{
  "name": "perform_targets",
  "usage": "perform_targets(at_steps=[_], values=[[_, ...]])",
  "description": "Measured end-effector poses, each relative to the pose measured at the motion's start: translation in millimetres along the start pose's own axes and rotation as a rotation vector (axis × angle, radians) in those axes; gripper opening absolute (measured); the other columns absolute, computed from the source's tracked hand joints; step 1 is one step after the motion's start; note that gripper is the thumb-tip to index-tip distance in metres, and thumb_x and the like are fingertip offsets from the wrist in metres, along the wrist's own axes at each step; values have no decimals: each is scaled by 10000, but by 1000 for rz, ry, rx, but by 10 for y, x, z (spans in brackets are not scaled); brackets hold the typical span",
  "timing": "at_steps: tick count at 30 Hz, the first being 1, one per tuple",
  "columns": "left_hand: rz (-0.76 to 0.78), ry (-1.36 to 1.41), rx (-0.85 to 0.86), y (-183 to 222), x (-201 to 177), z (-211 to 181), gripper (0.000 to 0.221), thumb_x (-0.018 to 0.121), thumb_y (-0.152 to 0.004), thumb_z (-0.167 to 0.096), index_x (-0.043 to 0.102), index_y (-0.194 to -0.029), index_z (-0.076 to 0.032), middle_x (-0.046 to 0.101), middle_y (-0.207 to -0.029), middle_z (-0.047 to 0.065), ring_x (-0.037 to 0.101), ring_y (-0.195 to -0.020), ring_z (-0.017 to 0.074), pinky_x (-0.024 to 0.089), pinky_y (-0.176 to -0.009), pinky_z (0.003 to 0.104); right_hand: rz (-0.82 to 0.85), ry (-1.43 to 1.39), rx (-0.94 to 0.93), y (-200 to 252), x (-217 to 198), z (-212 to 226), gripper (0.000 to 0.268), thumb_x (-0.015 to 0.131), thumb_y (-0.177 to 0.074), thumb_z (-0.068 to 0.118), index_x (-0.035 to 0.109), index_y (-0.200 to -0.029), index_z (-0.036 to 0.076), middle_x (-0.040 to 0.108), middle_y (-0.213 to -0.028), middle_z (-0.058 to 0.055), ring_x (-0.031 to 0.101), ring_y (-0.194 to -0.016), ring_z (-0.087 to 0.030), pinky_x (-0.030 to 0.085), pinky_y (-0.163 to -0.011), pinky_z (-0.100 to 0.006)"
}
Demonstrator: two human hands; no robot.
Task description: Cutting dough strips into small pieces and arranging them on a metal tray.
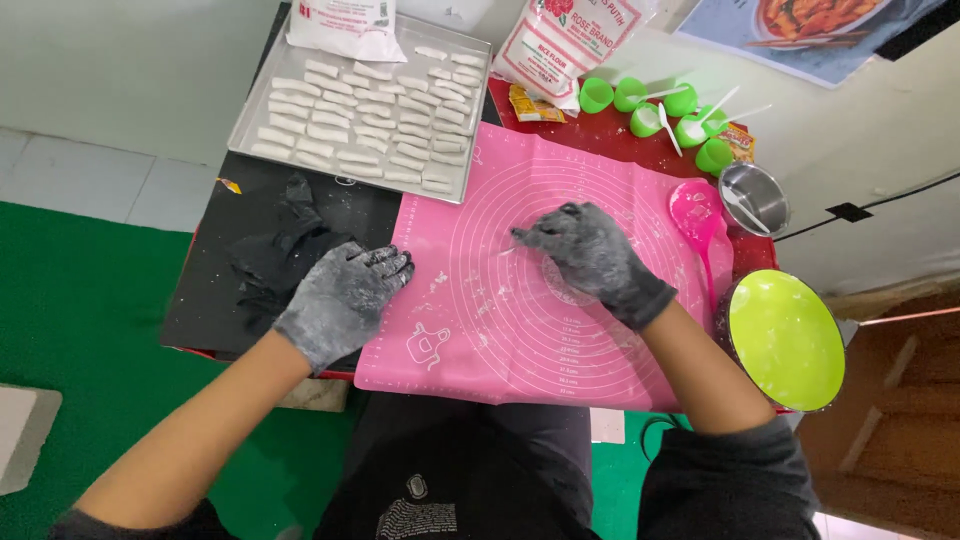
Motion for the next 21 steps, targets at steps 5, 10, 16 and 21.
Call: perform_targets(at_steps=[5,10,16,21], values=[[-42,133,-54,48,98,-86,534,392,-978,-412,428,-1505,-339,357,-1655,-77,303,-1516,169,265,-1129,432,1,-159,404,135,-150,-72,338,622,-948,206,735,-1266,193,690,-977,-90,688,-918,-351,539,-736,-457],[-121,170,-121,104,225,-164,525,294,-1016,-539,439,-1486,-355,353,-1651,-78,279,-1520,176,224,-1164,449,-1,-189,630,310,10,87,167,704,-927,278,766,-1062,203,693,-910,-33,711,-867,-278,576,-717,-384],[-242,812,-227,157,-706,-266,577,442,-1013,-522,446,-1530,-265,585,-1463,-8,518,-1356,187,395,-1071,398,-167,-657,944,965,519,-127,197,756,-909,192,791,-1092,130,749,-1002,-107,740,-976,-285,603,-762,-354],[-101,1487,-232,-338,-977,-540,956,701,-787,-577,311,-1612,-293,708,-1324,8,684,-1206,161,540,-1009,363,-387,-901,1152,1164,464,-47,299,772,-910,80,736,-1198,6,732,-1172,-211,706,-1091,-284,602,-899,-386]])
Point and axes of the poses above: each hand's wrist, its own y-axis away from the middle knuckle, its own x-axis out of the palm, z = x × y, the point moved 10 cm from there along -y, towards the middle knuckle
